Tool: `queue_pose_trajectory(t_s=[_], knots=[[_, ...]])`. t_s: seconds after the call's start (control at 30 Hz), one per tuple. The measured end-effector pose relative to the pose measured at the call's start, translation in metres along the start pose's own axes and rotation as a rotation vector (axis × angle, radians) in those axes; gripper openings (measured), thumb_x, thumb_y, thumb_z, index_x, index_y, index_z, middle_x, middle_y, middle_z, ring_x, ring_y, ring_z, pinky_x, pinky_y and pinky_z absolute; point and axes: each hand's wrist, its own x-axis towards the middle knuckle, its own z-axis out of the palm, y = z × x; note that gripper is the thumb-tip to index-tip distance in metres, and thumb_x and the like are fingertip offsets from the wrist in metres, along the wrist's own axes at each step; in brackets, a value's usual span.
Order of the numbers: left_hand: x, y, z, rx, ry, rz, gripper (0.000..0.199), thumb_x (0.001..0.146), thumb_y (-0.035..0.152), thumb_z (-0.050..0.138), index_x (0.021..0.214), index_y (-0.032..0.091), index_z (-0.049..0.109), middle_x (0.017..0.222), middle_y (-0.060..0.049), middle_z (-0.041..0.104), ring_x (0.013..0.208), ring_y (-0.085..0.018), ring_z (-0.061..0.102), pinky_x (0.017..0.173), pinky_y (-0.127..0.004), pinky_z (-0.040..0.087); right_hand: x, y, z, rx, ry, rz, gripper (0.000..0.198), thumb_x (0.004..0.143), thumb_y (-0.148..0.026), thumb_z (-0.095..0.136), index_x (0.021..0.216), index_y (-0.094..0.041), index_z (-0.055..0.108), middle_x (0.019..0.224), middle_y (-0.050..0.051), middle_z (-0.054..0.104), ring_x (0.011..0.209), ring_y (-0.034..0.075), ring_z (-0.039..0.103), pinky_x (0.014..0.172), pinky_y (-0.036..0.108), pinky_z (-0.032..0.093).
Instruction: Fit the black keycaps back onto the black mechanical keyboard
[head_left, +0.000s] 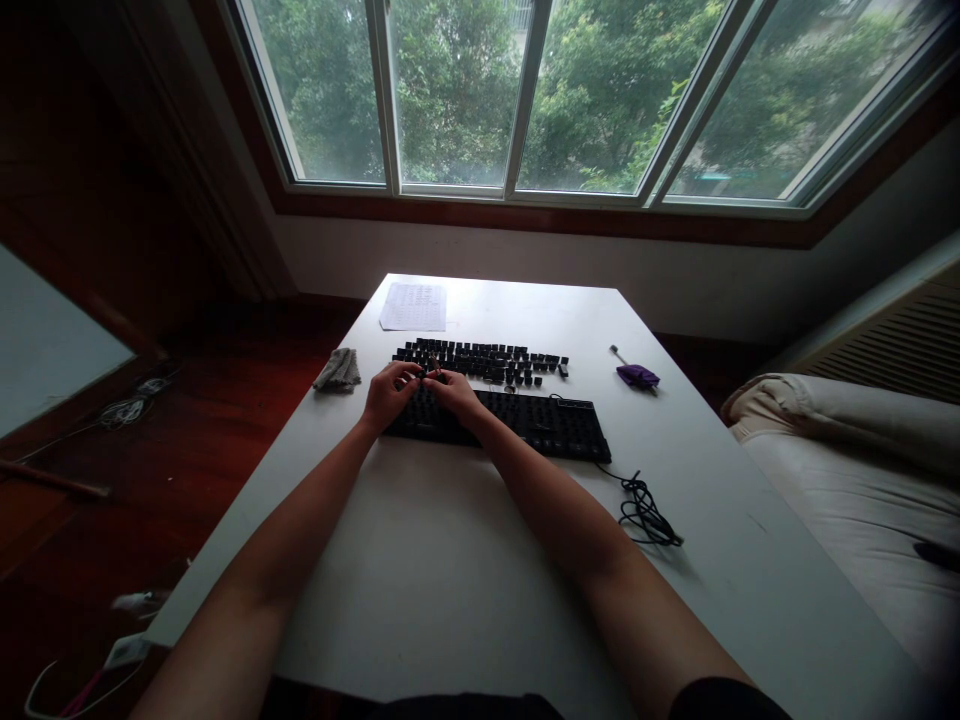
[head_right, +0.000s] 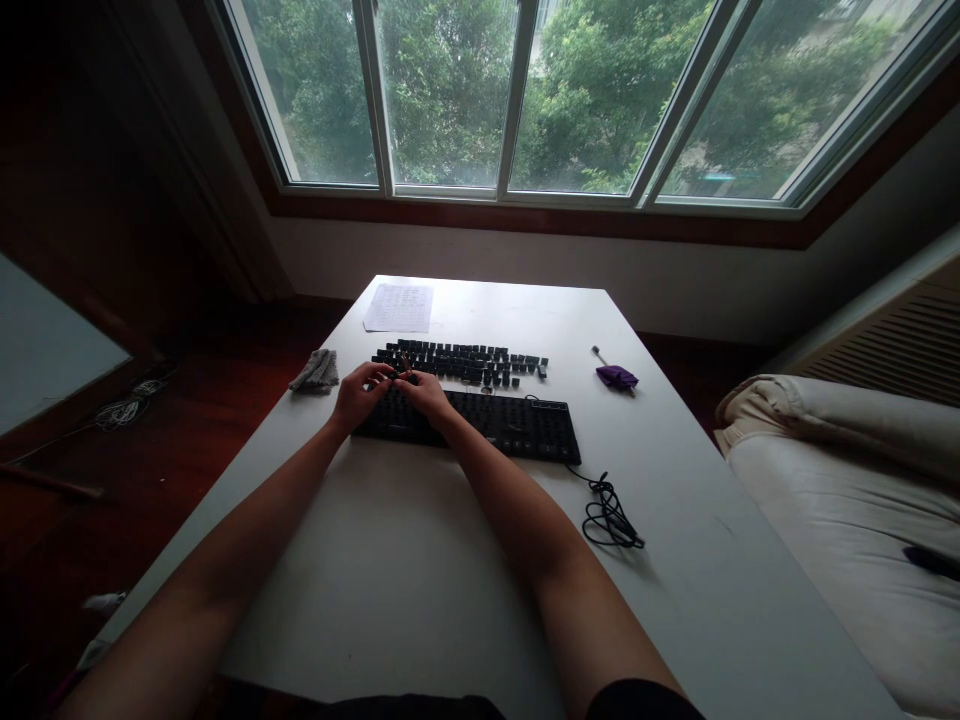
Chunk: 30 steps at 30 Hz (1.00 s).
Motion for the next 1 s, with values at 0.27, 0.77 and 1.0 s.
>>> queue_pose_trajectory(t_s=[0.27, 0.77, 1.0], knots=[[-0.001, 0.002, -0.003, 0.09, -0.013, 0.026, 0.023, 0.088, 0.024, 0.059, 0.108, 0.024, 0.071, 0.104, -0.005, 0.069, 0.081, -0.017, 0.065, 0.077, -0.032, 0.055, -0.008, -0.016, 0.001, -0.057, 0.086, -0.025, 0.034, 0.073, -0.049, 0.071, 0.083, -0.016, 0.067, 0.055, -0.004, 0.05, 0.053, 0.011, 0.044, 0.051, 0.023, 0.035], [0.002, -0.011, -0.011, 0.409, -0.093, 0.177, 0.021, 0.088, 0.022, 0.063, 0.108, 0.027, 0.069, 0.109, -0.006, 0.068, 0.104, -0.027, 0.061, 0.094, -0.041, 0.047, 0.0, 0.002, -0.001, -0.188, 0.105, -0.094, 0.026, 0.074, -0.04, 0.068, 0.086, -0.017, 0.072, 0.07, 0.0, 0.064, 0.067, 0.015, 0.054, 0.062, 0.026, 0.042], [0.022, -0.032, -0.026, 0.639, -0.118, 0.093, 0.02, 0.086, 0.023, 0.062, 0.104, 0.024, 0.071, 0.11, -0.008, 0.065, 0.109, -0.029, 0.055, 0.096, -0.043, 0.046, 0.004, 0.013, -0.001, -0.263, 0.124, -0.12, 0.025, 0.078, -0.04, 0.063, 0.083, -0.017, 0.071, 0.071, -0.001, 0.064, 0.066, 0.014, 0.055, 0.063, 0.025, 0.04]])
